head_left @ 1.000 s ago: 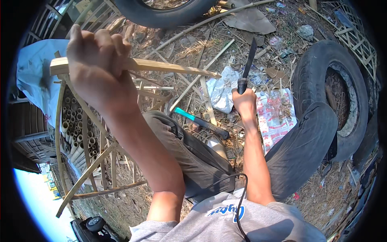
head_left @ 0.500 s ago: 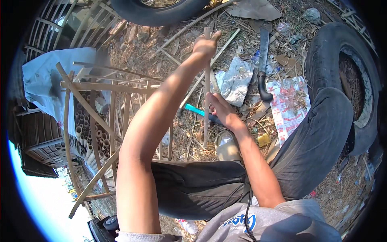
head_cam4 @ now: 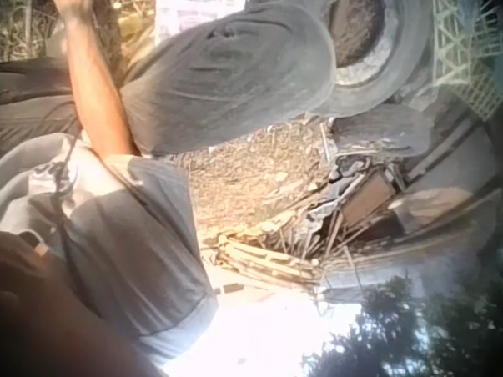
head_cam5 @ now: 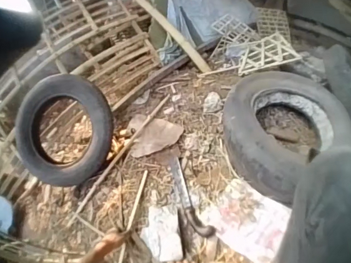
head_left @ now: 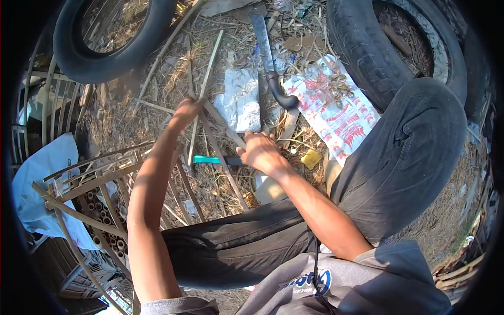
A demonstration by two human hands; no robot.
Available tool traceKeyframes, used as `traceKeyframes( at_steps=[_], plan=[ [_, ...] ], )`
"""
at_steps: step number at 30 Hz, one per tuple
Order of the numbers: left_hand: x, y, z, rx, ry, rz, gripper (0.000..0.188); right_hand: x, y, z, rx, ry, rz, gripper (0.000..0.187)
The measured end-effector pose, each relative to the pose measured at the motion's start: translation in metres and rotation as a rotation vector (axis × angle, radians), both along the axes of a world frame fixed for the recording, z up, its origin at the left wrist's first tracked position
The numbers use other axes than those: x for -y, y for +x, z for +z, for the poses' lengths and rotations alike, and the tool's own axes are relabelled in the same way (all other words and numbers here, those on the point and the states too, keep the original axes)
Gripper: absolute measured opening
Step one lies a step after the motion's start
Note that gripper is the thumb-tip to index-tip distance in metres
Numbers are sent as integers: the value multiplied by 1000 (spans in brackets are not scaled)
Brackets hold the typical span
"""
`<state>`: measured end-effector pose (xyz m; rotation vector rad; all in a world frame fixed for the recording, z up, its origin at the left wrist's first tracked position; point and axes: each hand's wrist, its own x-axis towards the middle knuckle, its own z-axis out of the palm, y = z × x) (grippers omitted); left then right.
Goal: The person assembles a bamboo lattice frame by hand, using a hammer to drive small pins or nails into joints and weaving thin bamboo strips through the structure.
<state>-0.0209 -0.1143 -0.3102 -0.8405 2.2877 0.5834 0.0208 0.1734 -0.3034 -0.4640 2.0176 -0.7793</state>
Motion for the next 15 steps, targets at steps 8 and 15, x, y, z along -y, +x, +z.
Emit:
traceKeyframes(
  at_steps=[8, 15],
  plan=[
    [26, 10, -26, -120, -191, -111, 55, -39, -35, 3, 42, 76, -283, 34],
    [-16, -24, -20, -93, -120, -137, 39, -151, -99, -76, -397, 254, -1189, 22]
  ],
)
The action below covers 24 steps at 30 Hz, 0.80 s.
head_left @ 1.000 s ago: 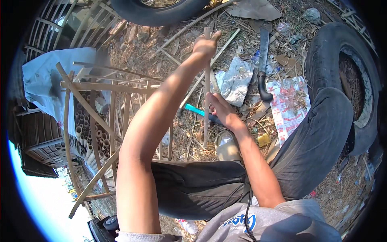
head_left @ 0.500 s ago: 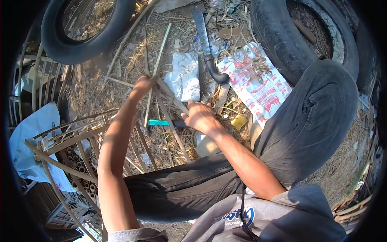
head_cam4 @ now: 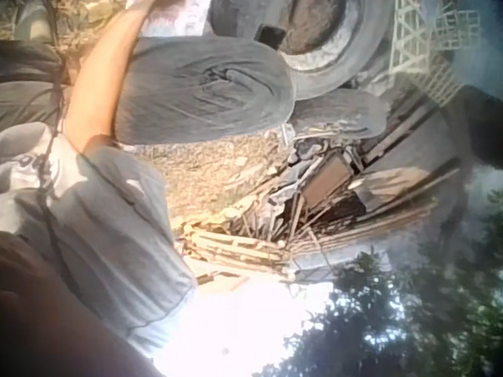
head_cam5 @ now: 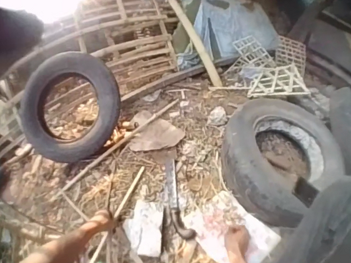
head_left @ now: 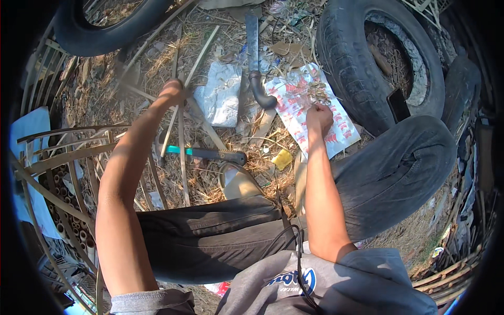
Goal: The person assembles a bamboo lattice frame by hand, using a hammer to drive small pins or nails into joints and weaving thin bamboo strips through the structure.
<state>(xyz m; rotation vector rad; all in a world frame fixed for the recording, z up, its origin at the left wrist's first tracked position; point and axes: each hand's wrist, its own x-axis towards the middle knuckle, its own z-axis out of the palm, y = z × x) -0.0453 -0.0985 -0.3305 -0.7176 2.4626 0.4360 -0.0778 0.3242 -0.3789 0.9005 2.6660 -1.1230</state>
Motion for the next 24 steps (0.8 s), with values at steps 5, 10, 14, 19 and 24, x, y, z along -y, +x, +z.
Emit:
traceKeyframes(
  at_steps=[5, 10, 14, 19, 24],
  plan=[
    [13, 16, -15, -61, -33, -5, 37, -12, -4, -14, -153, 54, -213, 22],
    [-19, -3, -7, 66, -46, 18, 36, -22, -8, -22, -184, -72, -101, 21],
    [-24, -15, -7, 119, -226, -111, 33, -17, -2, -16, -85, 1, 13, 19],
    [-14, -15, -10, 140, -255, -121, 29, -4, -3, -1, 58, 23, 61, 26],
    [-18, -19, -7, 177, -188, -201, 33, -5, -4, -7, 54, 41, 79, 22]
  ],
)
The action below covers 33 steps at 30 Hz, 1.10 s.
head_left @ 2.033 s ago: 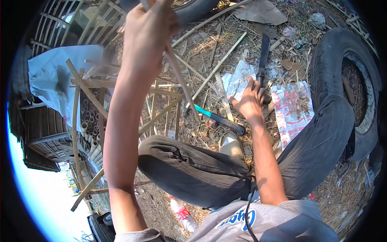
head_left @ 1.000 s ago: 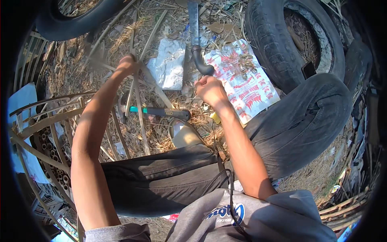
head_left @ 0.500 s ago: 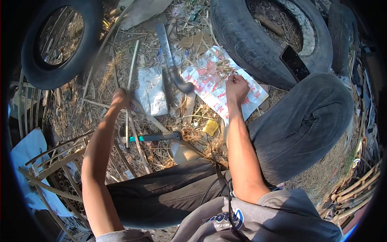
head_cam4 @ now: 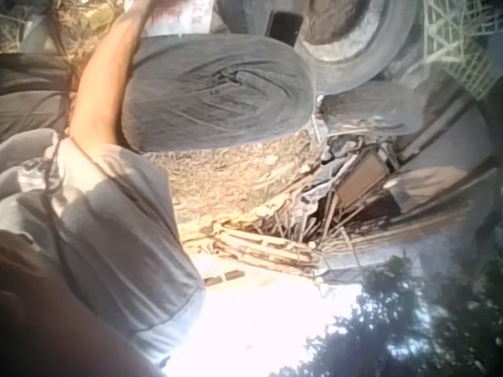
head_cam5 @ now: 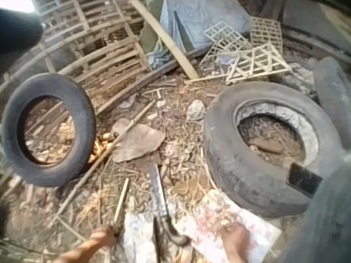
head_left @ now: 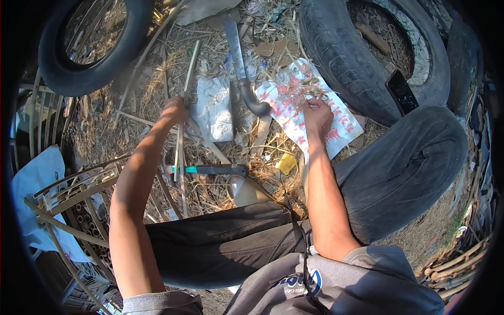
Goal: The person assembles a bamboo lattice frame by hand, using a hammer to drive small pins or nails into joints and weaving thin bamboo strips through the structure.
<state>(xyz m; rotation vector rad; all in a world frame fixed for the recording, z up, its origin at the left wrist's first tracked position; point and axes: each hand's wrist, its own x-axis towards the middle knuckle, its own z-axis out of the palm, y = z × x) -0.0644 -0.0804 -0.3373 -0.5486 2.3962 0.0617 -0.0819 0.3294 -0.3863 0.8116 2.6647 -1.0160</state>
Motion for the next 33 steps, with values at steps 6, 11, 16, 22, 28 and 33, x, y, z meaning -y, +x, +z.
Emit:
traceKeyframes(
  at_steps=[6, 11, 16, 22, 28, 33],
  plan=[
    [-6, 1, -1, -30, -5, 2, 30, 2, 0, -13, -55, -41, 0, 23],
    [-10, -1, 19, 75, 86, 60, 35, 3, 2, -14, -152, -51, 38, 23],
    [-11, 11, 35, -41, 130, 44, 25, 7, 6, -14, -56, -72, 31, 23],
    [1, 8, 42, -10, 167, 20, 25, 12, 5, -10, -69, -8, 60, 30],
    [11, 4, 81, -86, 313, 35, 29, 0, -11, 0, 242, 9, 311, 56],
    [27, -2, 96, 95, 251, 45, 41, 19, -5, 31, 326, -99, 350, 60]
  ],
)
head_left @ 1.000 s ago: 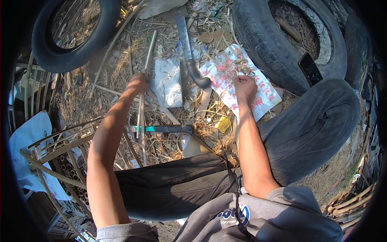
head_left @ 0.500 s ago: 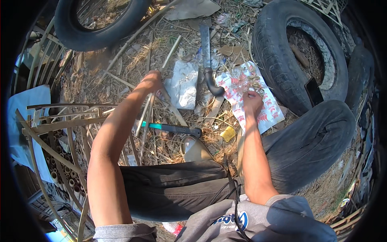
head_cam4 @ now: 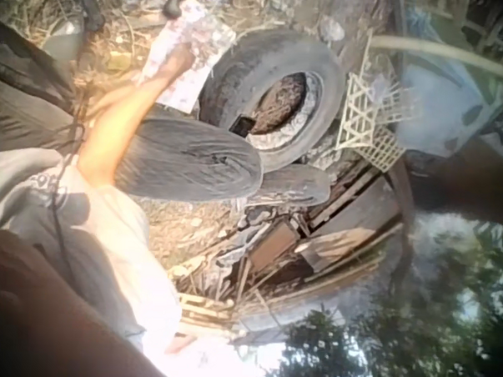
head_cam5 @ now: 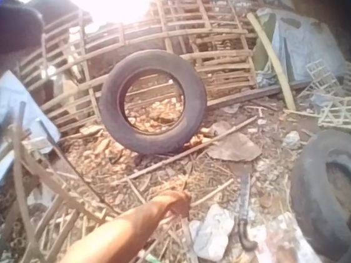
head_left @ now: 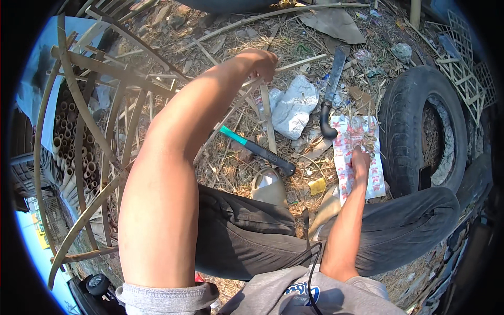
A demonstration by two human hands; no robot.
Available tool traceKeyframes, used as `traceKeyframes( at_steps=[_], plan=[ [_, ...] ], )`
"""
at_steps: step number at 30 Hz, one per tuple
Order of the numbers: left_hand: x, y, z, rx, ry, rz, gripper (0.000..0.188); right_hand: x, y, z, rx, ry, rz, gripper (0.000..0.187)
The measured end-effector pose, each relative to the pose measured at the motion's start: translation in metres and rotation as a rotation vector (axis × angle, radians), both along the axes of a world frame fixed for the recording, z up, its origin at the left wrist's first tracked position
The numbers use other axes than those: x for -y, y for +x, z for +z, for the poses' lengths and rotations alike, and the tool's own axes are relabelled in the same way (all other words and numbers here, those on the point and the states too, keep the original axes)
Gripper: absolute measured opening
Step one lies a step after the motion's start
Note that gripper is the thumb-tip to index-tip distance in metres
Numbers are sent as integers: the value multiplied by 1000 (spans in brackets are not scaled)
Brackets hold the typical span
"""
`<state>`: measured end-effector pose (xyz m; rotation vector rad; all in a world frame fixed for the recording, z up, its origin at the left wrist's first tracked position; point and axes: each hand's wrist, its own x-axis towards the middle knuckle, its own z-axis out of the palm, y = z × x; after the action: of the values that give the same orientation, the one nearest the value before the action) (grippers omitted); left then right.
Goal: The person assembles a bamboo lattice frame by hand, using a hammer to drive small pins or nails into joints and weaving thin bamboo strips through the structure.
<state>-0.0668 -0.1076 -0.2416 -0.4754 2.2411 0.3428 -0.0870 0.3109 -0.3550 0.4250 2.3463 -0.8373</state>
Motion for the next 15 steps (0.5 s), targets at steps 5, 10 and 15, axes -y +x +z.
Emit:
traceKeyframes(
  at_steps=[5, 10, 15],
  plan=[
    [-11, -17, 12, -42, 188, 73, 33, 21, -24, 16, -12, 12, 88, 59],
    [-9, 5, 18, 56, 403, 245, 34, 50, -11, 38, 64, -163, 184, 56],
    [-12, 18, 45, 116, 717, 394, 33, 57, -7, 64, 284, -78, 297, 54]
  ],
)
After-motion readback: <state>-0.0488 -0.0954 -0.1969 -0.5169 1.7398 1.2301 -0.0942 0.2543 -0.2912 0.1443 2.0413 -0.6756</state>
